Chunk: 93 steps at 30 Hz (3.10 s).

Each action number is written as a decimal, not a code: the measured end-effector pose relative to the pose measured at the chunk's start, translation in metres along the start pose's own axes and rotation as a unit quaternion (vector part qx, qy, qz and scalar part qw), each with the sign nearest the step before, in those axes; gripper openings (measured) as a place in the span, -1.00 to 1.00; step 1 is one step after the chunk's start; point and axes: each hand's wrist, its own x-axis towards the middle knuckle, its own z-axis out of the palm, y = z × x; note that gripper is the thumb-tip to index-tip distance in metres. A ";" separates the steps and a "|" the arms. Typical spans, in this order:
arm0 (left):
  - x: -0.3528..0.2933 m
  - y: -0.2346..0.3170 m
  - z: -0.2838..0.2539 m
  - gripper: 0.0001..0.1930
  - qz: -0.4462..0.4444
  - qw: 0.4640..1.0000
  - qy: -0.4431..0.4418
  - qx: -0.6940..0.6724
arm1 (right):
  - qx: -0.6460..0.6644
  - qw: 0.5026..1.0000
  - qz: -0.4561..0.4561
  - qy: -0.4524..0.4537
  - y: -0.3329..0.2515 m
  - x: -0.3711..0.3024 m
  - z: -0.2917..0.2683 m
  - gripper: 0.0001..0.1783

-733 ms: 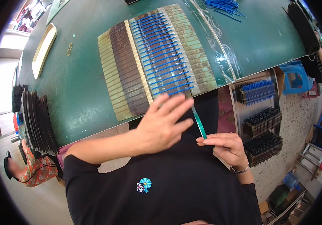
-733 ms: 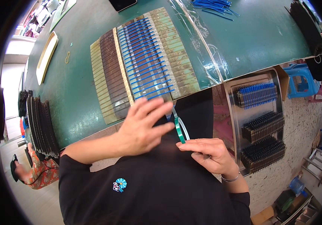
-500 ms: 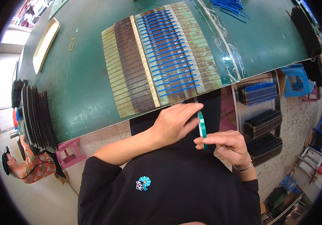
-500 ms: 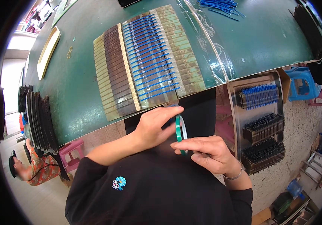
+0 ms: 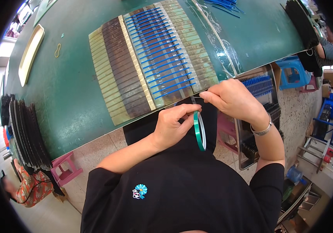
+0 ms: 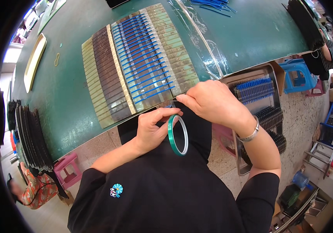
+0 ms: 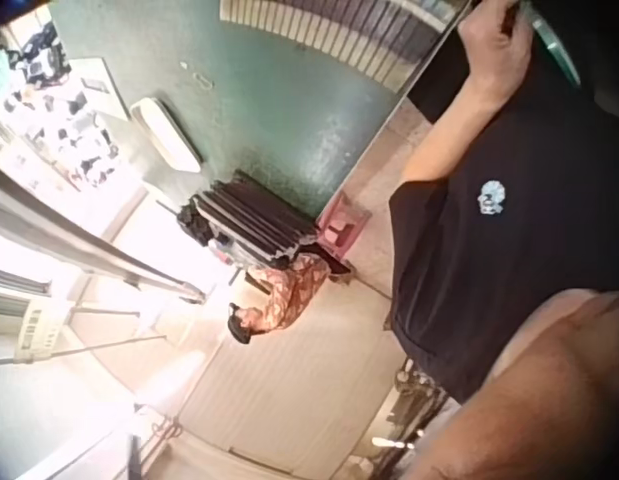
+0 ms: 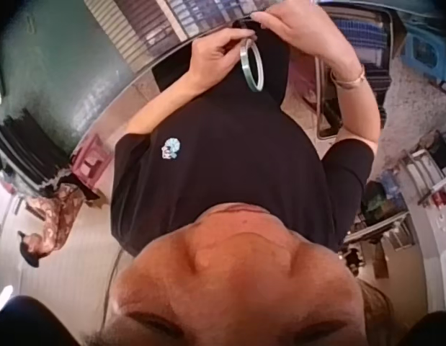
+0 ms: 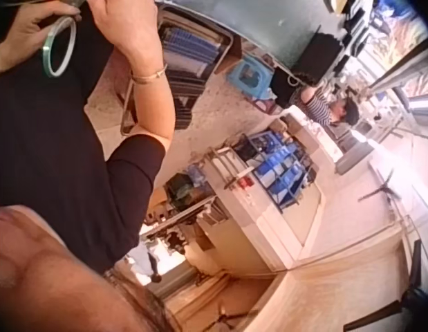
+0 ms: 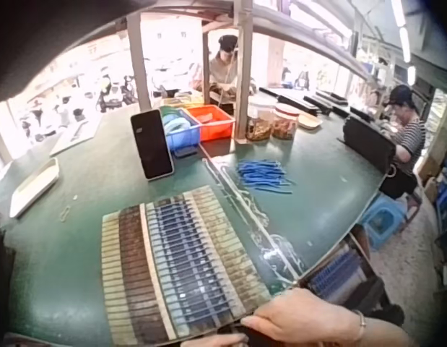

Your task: Placing electronic components into a tray and applying tape or alignment using manual tools.

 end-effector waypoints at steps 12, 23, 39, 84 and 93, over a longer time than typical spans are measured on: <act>-0.003 -0.005 0.020 -0.78 0.018 0.999 -0.044 -0.022 | -0.017 0.999 0.002 0.027 0.009 0.015 -0.026 -0.69; 0.043 -0.019 0.076 -0.68 0.009 0.988 0.107 -0.114 | 0.153 0.967 -0.006 0.205 0.043 -0.036 -0.014 -0.67; 0.025 0.004 0.030 -0.60 0.019 0.995 -0.056 0.078 | -0.061 0.974 -0.061 0.207 0.055 -0.037 0.020 -0.50; 0.247 -0.019 -0.174 -0.74 0.052 0.859 0.004 0.509 | 0.101 0.947 -0.221 0.210 -0.046 0.040 0.031 -0.80; 0.242 -0.014 -0.174 -0.73 0.052 0.871 -0.007 0.488 | -0.167 0.946 -0.192 0.200 -0.043 0.098 0.039 -0.66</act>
